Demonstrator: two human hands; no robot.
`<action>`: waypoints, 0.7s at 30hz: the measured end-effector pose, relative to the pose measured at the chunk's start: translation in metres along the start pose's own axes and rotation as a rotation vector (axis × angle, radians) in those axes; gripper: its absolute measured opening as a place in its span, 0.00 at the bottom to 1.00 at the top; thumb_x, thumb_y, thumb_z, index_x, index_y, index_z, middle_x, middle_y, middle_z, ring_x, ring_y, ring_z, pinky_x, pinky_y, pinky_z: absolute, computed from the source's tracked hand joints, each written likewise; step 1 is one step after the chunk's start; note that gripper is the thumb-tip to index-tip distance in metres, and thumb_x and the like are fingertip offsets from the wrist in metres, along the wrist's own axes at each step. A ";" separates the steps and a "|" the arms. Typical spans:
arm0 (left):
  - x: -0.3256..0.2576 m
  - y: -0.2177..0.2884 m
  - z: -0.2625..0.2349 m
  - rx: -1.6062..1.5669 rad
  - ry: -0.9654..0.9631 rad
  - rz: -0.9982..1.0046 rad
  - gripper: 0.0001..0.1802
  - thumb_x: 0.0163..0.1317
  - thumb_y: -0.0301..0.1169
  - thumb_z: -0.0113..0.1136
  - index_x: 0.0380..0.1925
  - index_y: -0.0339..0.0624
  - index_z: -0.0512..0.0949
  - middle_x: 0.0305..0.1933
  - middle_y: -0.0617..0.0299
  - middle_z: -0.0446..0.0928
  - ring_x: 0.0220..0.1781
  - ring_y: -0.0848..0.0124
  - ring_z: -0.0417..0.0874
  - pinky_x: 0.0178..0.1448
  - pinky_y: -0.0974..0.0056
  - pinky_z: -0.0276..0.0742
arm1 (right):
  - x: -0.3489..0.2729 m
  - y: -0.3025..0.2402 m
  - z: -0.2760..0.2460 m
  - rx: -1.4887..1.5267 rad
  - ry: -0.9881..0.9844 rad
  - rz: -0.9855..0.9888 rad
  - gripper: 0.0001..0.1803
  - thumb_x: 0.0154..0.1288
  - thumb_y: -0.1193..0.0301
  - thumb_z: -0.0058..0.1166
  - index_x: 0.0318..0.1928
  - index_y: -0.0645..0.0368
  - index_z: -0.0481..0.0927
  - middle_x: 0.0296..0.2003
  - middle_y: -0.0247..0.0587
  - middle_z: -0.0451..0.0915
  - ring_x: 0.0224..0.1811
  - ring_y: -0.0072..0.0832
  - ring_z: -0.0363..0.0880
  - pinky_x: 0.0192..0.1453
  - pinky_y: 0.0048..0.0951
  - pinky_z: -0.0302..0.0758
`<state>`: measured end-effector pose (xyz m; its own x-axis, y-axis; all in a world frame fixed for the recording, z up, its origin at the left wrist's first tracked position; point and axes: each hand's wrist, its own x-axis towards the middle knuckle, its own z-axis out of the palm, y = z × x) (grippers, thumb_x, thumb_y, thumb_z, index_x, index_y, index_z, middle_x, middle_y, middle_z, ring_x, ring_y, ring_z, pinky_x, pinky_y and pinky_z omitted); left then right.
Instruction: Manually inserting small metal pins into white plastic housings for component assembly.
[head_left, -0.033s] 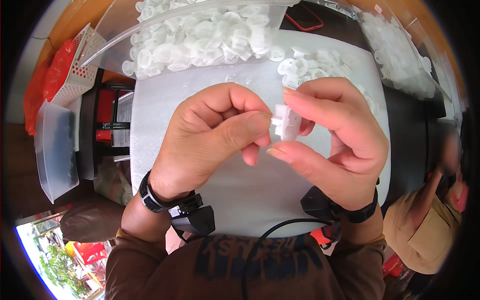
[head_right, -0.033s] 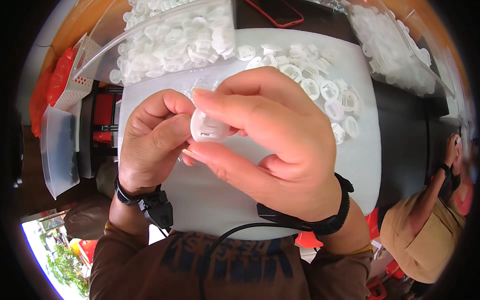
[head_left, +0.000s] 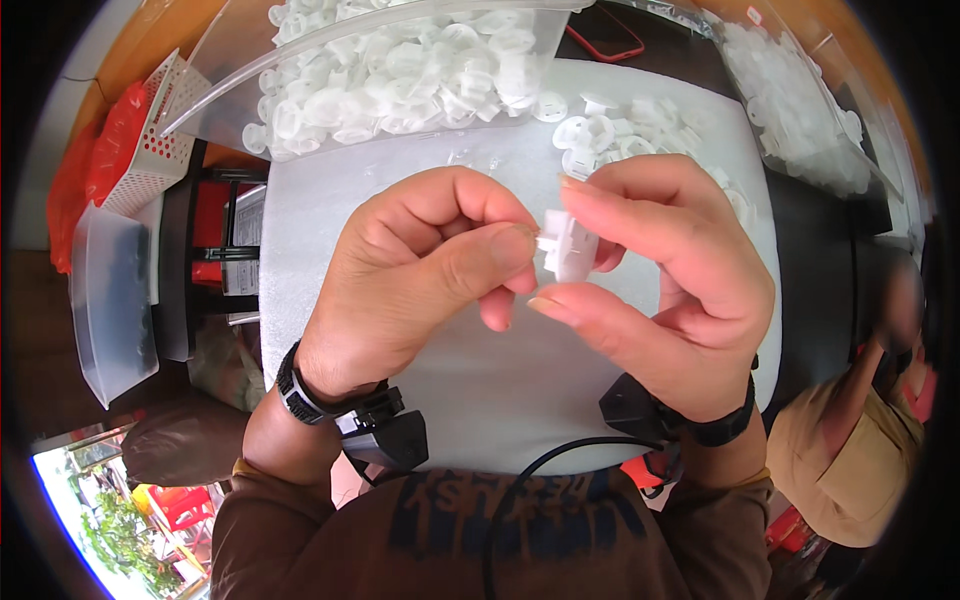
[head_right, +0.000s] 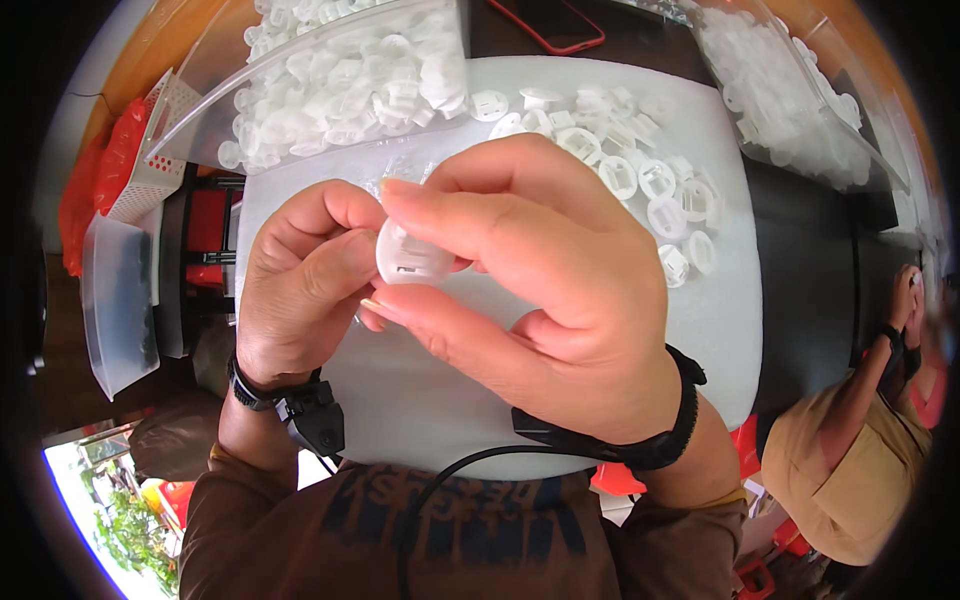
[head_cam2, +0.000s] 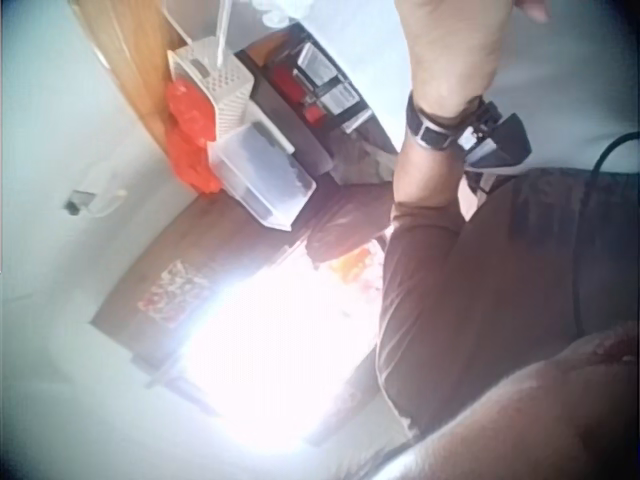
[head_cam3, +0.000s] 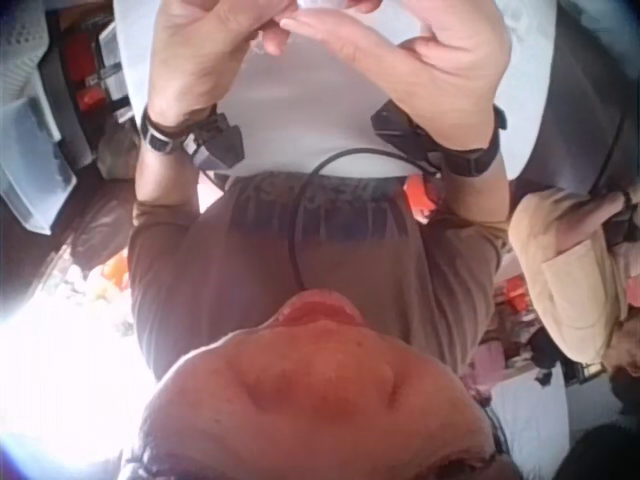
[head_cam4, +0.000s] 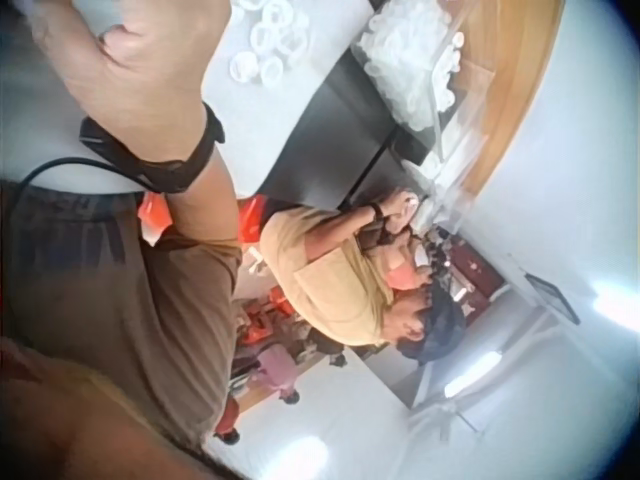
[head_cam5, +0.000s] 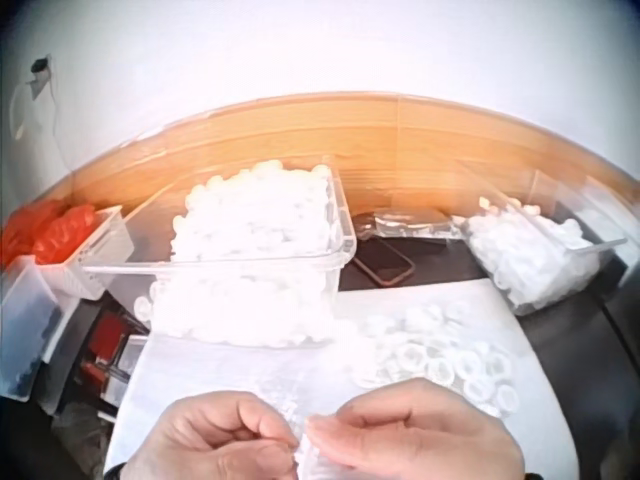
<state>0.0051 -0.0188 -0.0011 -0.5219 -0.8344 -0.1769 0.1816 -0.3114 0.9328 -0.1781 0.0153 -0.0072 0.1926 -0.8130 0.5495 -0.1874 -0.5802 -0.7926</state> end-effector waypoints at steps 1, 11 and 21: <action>0.000 -0.001 -0.001 -0.013 -0.005 -0.006 0.06 0.58 0.26 0.54 0.33 0.35 0.73 0.27 0.62 0.75 0.24 0.79 0.74 0.28 0.76 0.70 | 0.000 0.000 0.001 -0.011 0.005 -0.023 0.24 0.44 0.81 0.62 0.46 0.64 0.75 0.40 0.41 0.72 0.35 0.23 0.70 0.36 0.21 0.67; -0.001 0.002 0.001 0.027 0.014 0.050 0.06 0.59 0.26 0.52 0.33 0.34 0.73 0.27 0.62 0.74 0.24 0.79 0.73 0.29 0.76 0.70 | 0.003 0.002 -0.001 -0.047 -0.012 0.026 0.23 0.43 0.83 0.61 0.46 0.63 0.76 0.37 0.39 0.73 0.34 0.23 0.71 0.35 0.21 0.68; -0.001 0.007 -0.006 -0.138 -0.156 0.001 0.08 0.59 0.29 0.52 0.35 0.35 0.74 0.30 0.63 0.75 0.25 0.78 0.73 0.31 0.75 0.69 | 0.006 -0.026 0.013 -0.291 0.078 -0.113 0.22 0.44 0.82 0.61 0.45 0.61 0.77 0.39 0.39 0.72 0.35 0.23 0.71 0.37 0.21 0.69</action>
<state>0.0117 -0.0226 0.0040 -0.6422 -0.7578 -0.1150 0.2892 -0.3785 0.8793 -0.1598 0.0265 0.0134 0.1558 -0.7378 0.6568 -0.4391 -0.6473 -0.6230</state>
